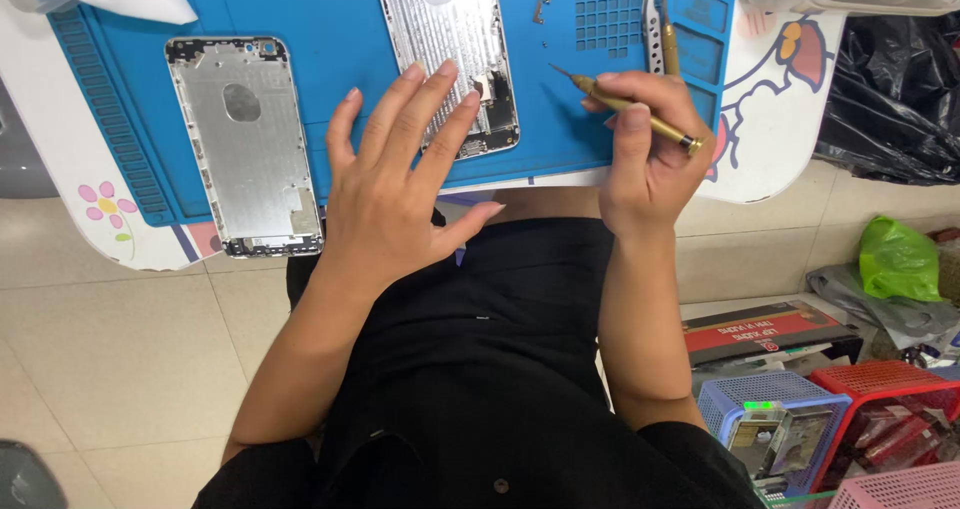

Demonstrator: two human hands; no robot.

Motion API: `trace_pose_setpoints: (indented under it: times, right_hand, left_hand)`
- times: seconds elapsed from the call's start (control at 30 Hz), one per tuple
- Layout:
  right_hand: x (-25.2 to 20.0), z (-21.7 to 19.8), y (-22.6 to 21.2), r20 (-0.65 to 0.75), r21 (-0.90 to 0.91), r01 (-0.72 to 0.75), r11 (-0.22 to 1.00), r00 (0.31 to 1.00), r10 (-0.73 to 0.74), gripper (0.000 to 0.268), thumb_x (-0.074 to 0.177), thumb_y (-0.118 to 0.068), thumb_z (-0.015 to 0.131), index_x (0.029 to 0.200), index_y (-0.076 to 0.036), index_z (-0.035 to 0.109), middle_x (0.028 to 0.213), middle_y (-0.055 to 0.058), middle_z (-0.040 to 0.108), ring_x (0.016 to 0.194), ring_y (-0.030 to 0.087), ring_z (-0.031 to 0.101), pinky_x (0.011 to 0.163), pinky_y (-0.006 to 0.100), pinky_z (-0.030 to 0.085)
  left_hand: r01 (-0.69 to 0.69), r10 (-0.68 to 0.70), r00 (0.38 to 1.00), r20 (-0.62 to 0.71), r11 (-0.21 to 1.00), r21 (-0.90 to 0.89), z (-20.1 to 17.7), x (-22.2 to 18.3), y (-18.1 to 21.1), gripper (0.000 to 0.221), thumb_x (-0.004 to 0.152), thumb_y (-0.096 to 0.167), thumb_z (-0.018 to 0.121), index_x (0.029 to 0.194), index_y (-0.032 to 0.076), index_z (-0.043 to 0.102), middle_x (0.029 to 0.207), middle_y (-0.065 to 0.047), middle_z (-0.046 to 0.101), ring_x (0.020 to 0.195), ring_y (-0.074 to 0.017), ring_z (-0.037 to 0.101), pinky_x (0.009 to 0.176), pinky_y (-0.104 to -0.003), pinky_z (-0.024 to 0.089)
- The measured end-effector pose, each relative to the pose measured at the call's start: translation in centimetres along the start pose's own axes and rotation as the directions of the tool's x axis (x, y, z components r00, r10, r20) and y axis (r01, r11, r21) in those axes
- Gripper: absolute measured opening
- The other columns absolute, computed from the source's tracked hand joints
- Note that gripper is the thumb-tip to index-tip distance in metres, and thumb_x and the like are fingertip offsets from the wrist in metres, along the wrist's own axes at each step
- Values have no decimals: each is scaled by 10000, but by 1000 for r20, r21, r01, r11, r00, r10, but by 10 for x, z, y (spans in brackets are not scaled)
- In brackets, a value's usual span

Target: The recorder is seen disassembling or repairing internal components of a mobile phone.

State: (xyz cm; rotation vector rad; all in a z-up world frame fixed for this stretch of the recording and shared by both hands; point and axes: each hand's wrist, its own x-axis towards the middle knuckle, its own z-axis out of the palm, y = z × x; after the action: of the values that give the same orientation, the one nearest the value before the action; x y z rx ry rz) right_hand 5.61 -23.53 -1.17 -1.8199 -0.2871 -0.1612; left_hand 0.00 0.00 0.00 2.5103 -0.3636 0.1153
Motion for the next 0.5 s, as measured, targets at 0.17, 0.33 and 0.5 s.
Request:
trace_pose_setpoints:
  times: [0.17,0.33,0.5]
  right_hand:
    - [-7,10,6,34,145,-99,984,995,95,375,1168,-348,535,1104,14,610,983,103,661,771,120,652,687,214,505]
    - [-4,27,8,127,90,-33,995,992,22,418,1140,-397,518,1003,-12,605,890,75,607,681,112,576,620,219,467]
    - [-3,30,18,153,-9,120,993,981,-117,433,1137,-393,528,940,-19,617,801,73,624,718,193,585,644,290,456]
  left_hand:
    - [-21,24,999,-39,996,86,15,-5,-10,750,918,510,831,1499,99,596,1586,-97,503,1485,-289,449,1219,-577,290]
    - [-43,52,996,-78,993,110,22,-6,-15,674,964,512,810,1450,74,646,1531,-69,576,1426,-269,512,1189,-535,335]
    - [-67,80,992,-99,990,128,26,-6,-20,695,989,578,800,1448,76,659,1516,-75,595,1401,-265,540,1188,-517,334]
